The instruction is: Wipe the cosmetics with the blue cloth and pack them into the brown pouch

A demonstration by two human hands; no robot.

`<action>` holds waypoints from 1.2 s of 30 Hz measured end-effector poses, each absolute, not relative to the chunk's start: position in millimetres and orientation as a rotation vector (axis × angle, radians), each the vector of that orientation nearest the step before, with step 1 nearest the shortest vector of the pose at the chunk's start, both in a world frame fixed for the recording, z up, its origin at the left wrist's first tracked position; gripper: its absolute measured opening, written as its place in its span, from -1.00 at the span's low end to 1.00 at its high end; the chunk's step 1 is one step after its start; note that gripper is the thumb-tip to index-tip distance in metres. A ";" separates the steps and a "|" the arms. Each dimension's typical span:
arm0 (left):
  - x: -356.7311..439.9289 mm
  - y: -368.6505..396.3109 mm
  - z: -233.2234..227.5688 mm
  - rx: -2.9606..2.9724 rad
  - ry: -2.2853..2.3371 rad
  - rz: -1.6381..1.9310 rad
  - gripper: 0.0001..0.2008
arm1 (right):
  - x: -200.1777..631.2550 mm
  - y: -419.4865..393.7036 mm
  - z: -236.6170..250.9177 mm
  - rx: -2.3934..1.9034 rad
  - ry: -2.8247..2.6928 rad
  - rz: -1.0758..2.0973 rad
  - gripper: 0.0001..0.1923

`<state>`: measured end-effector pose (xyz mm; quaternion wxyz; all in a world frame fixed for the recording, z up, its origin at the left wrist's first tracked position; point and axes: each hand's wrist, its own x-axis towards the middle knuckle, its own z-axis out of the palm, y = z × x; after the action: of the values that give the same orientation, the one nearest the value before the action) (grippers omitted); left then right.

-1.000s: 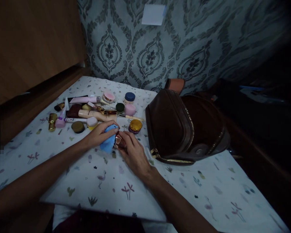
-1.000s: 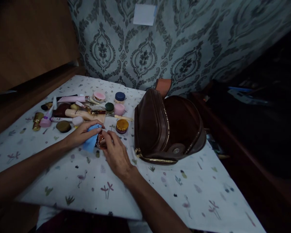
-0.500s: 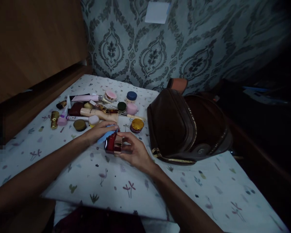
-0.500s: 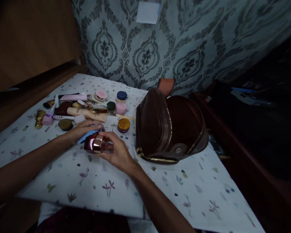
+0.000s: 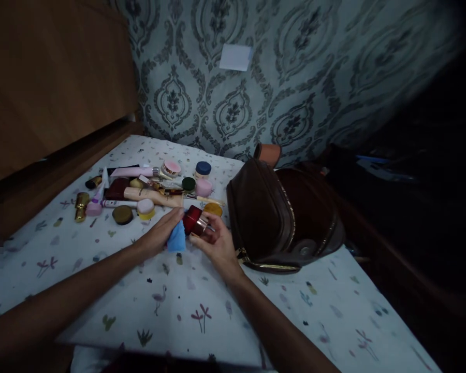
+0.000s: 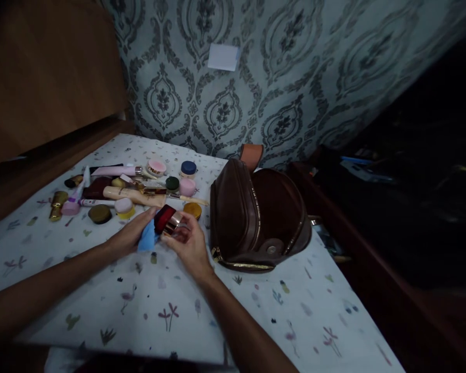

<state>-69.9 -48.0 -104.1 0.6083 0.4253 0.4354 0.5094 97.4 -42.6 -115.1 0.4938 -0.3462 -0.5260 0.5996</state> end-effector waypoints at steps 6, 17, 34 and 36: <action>-79.0 -51.2 -96.0 1.358 1.029 1.084 -0.39 | 99.2 -50.5 -116.0 -0.926 -1.615 0.982 -0.45; -68.3 -56.1 -43.3 1.996 1.228 1.047 -0.53 | 118.2 -69.0 -54.4 -1.007 -1.951 0.602 -0.30; 28.9 -44.5 47.5 2.067 1.104 1.327 -0.67 | 188.8 -69.3 16.6 -0.823 -1.468 0.916 -0.15; 44.2 -36.9 52.7 1.992 1.063 1.372 -0.68 | 204.3 -63.1 24.8 -0.732 -1.365 1.014 -0.07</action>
<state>44.2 -36.9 52.7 0.2474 0.7306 0.3898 0.5031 204.3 -63.1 24.8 0.6014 -0.3160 -0.5890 0.4377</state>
